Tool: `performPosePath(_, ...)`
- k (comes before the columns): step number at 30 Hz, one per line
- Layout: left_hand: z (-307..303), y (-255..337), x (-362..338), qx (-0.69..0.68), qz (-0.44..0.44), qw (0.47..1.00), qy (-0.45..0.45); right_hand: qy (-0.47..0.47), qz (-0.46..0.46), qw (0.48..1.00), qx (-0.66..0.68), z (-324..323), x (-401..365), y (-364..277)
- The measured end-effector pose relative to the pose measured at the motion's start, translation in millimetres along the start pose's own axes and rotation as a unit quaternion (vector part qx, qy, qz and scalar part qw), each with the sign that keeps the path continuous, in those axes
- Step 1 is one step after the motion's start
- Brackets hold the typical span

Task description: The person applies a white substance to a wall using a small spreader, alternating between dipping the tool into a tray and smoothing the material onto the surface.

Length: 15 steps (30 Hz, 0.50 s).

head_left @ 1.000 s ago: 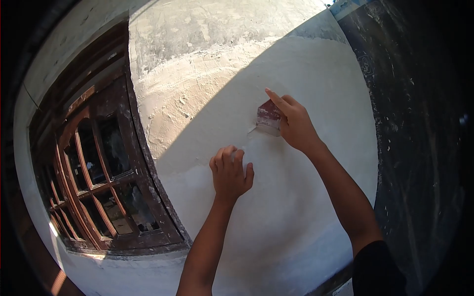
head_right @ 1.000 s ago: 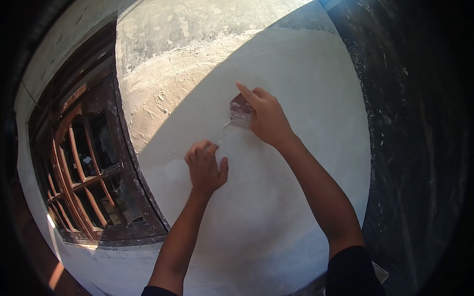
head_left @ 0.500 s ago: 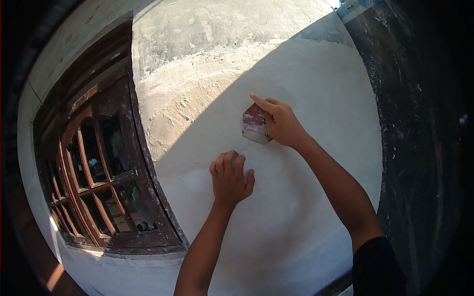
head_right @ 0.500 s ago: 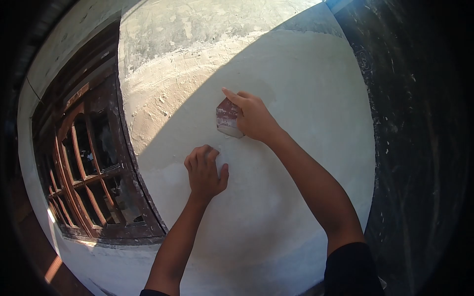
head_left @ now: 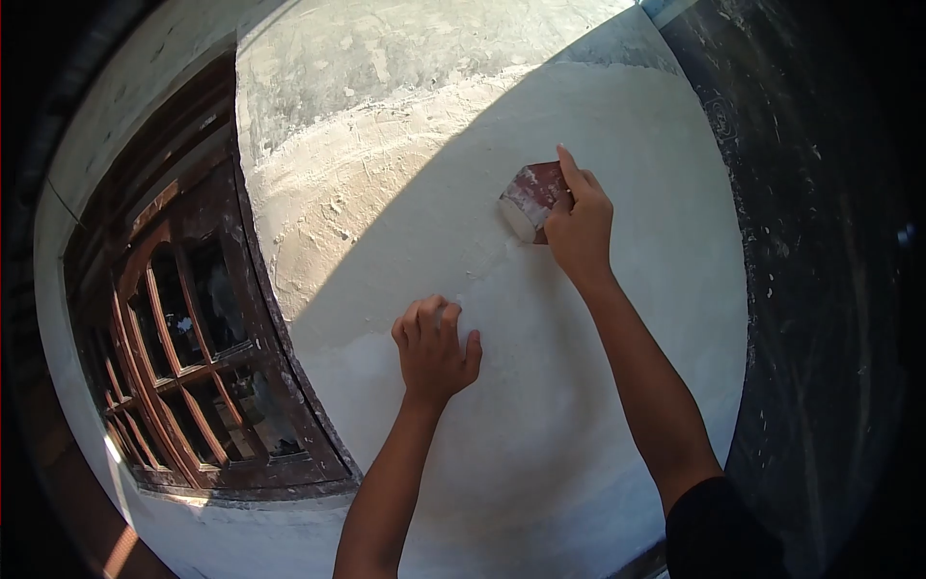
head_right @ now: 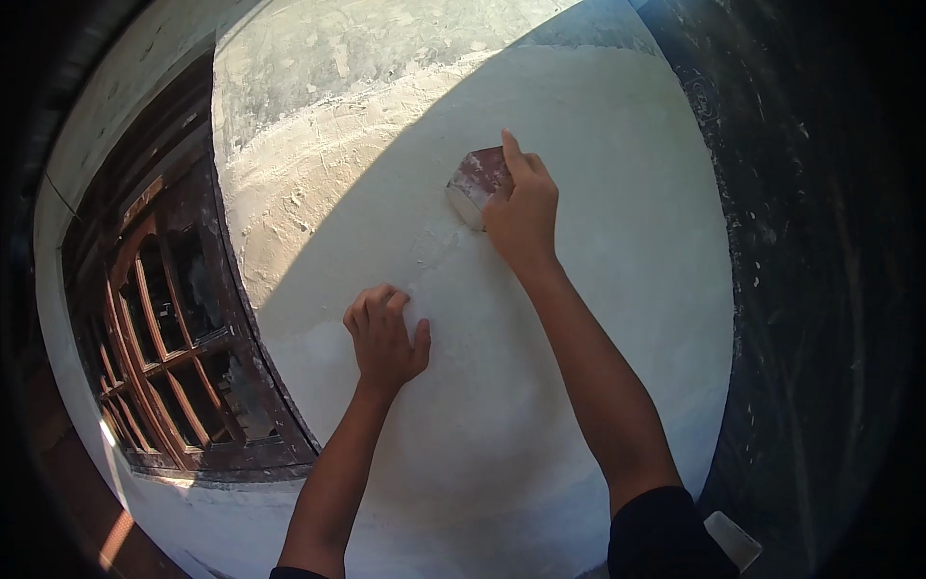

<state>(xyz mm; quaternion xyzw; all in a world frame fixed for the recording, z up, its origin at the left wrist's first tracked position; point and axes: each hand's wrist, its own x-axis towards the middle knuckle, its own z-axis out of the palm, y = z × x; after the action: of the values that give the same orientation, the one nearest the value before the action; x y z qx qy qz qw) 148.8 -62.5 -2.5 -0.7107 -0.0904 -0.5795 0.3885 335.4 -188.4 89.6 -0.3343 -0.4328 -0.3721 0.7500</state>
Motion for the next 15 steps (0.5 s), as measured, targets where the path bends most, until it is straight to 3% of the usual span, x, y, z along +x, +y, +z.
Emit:
performPosePath(2, -1.9, 2.2, -0.6, -0.002, -0.003, 1.0, -0.005, -0.136, -0.066, 0.985, 0.081, 18.3, -20.2, -13.5)
performPosePath(4, -4.1, 1.8, 0.6, 0.002, -0.006, 1.0, 0.004, -0.15, -0.107, 0.983, 0.019, 37.9, -31.1, 7.9)
performPosePath(7, 2.2, -0.9, -2.8, 0.007, -0.002, 1.0, 0.003, 0.038, 0.054, 0.997, -0.031, 11.3, -11.9, 23.4)
performPosePath(10, -0.7, 0.6, -0.8, 0.008, 0.0, 1.0, -0.002, 0.021, -0.009, 1.0, 0.002, 7.8, -21.1, 4.4)
performPosePath(12, -1.9, 1.2, 0.1, 0.008, -0.004, 1.0, 0.0, -0.112, -0.064, 0.99, 0.051, 25.2, -39.7, -5.3)
performPosePath(14, -1.9, 0.3, -0.5, 0.009, -0.006, 1.0, 0.002, -0.117, -0.032, 0.993, -0.001, 35.0, -40.5, 11.7)
performPosePath(15, -0.3, -0.5, -1.4, 0.009, -0.004, 1.0, 0.001, -0.046, 0.006, 0.998, -0.034, 28.7, -31.6, 17.2)
